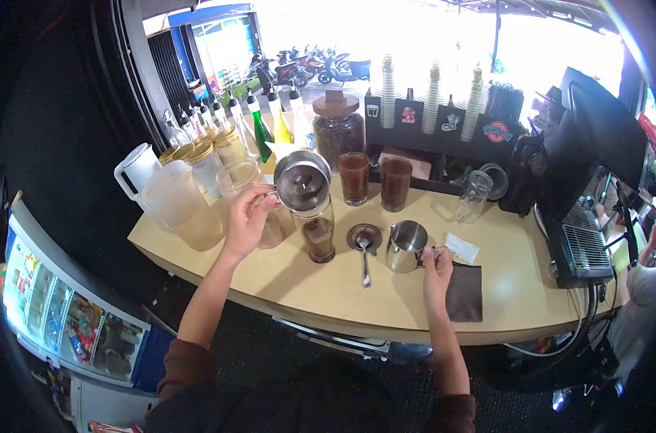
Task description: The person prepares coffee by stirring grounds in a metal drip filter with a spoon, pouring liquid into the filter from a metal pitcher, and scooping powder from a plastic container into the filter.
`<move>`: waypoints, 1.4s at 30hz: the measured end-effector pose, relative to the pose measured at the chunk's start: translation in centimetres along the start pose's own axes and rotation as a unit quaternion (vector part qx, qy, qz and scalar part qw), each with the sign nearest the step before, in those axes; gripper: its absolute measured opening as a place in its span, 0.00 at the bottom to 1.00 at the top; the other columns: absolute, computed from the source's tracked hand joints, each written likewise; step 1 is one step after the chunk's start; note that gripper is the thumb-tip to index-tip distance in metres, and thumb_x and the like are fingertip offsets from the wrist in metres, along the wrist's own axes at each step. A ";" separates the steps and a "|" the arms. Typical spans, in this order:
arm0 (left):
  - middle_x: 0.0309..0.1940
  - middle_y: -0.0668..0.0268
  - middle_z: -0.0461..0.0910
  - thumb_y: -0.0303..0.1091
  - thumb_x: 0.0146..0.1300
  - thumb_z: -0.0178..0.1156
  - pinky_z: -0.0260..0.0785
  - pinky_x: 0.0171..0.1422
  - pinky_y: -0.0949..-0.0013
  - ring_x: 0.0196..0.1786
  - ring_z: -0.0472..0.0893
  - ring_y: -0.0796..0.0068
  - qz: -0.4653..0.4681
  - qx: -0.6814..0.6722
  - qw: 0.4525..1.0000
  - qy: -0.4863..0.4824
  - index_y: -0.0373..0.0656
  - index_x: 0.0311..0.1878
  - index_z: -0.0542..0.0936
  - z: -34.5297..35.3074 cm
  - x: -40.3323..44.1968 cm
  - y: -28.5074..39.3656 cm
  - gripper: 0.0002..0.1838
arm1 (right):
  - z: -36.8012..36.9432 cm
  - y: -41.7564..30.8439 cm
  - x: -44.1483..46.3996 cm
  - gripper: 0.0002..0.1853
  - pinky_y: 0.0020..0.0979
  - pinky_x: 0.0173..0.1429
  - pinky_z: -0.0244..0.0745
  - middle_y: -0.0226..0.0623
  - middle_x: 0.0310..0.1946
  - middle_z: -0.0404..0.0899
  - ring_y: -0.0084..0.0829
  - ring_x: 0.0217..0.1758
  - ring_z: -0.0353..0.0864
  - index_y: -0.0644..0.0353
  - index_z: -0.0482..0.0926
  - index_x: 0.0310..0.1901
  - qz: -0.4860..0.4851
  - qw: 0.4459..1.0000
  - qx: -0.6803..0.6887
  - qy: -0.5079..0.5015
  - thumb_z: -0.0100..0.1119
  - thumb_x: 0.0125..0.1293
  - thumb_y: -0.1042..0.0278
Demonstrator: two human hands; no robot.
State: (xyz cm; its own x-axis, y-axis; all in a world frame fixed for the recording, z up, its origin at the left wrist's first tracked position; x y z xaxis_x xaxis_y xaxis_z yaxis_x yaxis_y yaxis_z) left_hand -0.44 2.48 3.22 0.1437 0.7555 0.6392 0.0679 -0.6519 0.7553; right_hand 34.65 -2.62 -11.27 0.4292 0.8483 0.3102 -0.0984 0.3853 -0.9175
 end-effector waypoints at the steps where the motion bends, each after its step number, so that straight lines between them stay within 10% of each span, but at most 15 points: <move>1: 0.42 0.62 0.76 0.28 0.68 0.58 0.76 0.51 0.72 0.46 0.78 0.77 0.000 -0.001 1.000 -0.001 0.31 0.45 0.77 0.0 0.0 -0.1 0.09 | 0.0 -0.1 0.0 0.12 0.21 0.39 0.58 0.23 0.25 0.64 0.15 0.30 0.61 0.55 0.65 0.30 0.000 1.000 -0.001 0.001 0.53 0.72 0.68; 42: 0.34 0.67 0.82 0.40 0.71 0.56 0.73 0.40 0.76 0.38 0.81 0.81 -0.129 -0.058 0.990 -0.022 0.38 0.42 0.79 0.0 0.8 -2.6 0.13 | -0.4 0.6 0.1 0.11 0.22 0.40 0.66 0.26 0.27 0.72 0.16 0.32 0.68 0.58 0.67 0.30 -0.018 1.000 -0.006 -0.008 0.55 0.71 0.68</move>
State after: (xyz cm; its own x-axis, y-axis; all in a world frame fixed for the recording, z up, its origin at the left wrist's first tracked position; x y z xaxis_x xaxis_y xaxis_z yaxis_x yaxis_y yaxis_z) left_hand -0.44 4.78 1.82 0.1796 0.8905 0.4181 -0.0060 -0.4240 0.9056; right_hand 35.01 -2.41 -11.91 0.4178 0.8399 0.3465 -0.0724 0.4109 -0.9088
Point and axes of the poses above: each hand's wrist, its own x-axis towards the middle knuckle, its own z-axis out of the palm, y = z × x, the point moved 6 cm from there along x, towards the middle knuckle
